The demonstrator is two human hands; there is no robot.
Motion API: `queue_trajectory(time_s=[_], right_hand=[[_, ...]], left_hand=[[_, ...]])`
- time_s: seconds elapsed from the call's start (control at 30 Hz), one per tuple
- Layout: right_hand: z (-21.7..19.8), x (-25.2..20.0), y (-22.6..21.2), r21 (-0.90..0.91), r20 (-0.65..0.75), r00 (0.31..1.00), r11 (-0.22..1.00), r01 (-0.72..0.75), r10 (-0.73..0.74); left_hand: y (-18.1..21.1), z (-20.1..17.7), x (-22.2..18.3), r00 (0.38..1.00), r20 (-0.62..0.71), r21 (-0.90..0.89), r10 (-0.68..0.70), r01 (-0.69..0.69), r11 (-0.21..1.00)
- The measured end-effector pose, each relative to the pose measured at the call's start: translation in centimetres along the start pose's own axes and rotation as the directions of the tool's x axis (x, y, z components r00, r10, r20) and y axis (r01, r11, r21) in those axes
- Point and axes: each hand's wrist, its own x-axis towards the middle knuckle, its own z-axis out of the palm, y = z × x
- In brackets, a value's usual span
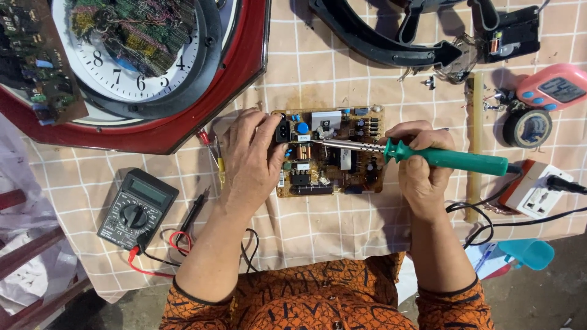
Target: Soldering components on a circuit board and testing the electrical connections using a digital multimeter.
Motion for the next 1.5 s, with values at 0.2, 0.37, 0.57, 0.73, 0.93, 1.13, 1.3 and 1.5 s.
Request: queue_trajectory(time_s=[0.2,0.37,0.57,0.73,0.93,1.13,1.3,1.5], right_hand=[[-0.3,0.0,-0.3,-0.052,0.023,1.0,0.999,-0.006,0.008],[0.5,0.2,-1.2,-0.082,-0.017,0.999,0.995,0.05,-0.052],[0.4,-1.6,-0.1,-0.055,-0.04,0.995,0.994,0.091,-0.094],[1.4,-1.6,-0.1,-0.148,0.156,0.979,0.977,0.156,-0.133],[1.0,-3.4,0.4,-0.277,0.21,0.965,0.937,0.214,-0.158],[1.2,-3.8,-0.3,-0.344,0.261,0.96,0.919,0.192,-0.103],[1.8,-1.5,-1.4,-0.347,0.26,0.962,0.923,0.168,-0.078],[2.1,-0.5,-1.1,-0.352,0.226,0.956,0.9,0.259,-0.186]], left_hand=[[0.3,-0.2,0.1,1.0,0.0,0.012,-0.006,0.006,1.0],[0.8,-0.9,0.5,0.998,-0.052,0.038,0.04,-0.038,0.999],[-0.2,0.0,0.0,0.997,-0.066,0.041,0.046,-0.044,0.998],[-0.4,0.5,-0.2,0.994,-0.088,0.014,0.058,-0.057,0.998],[-0.1,0.2,0.0,0.994,-0.092,0.021,0.061,-0.059,0.998],[0.1,0.1,0.1,0.995,-0.078,0.042,0.067,-0.064,0.997],[0.2,0.0,0.1,0.993,-0.097,0.034,0.06,-0.057,0.998],[0.0,0.1,0.1,0.992,-0.101,0.03,0.08,-0.077,0.997]])
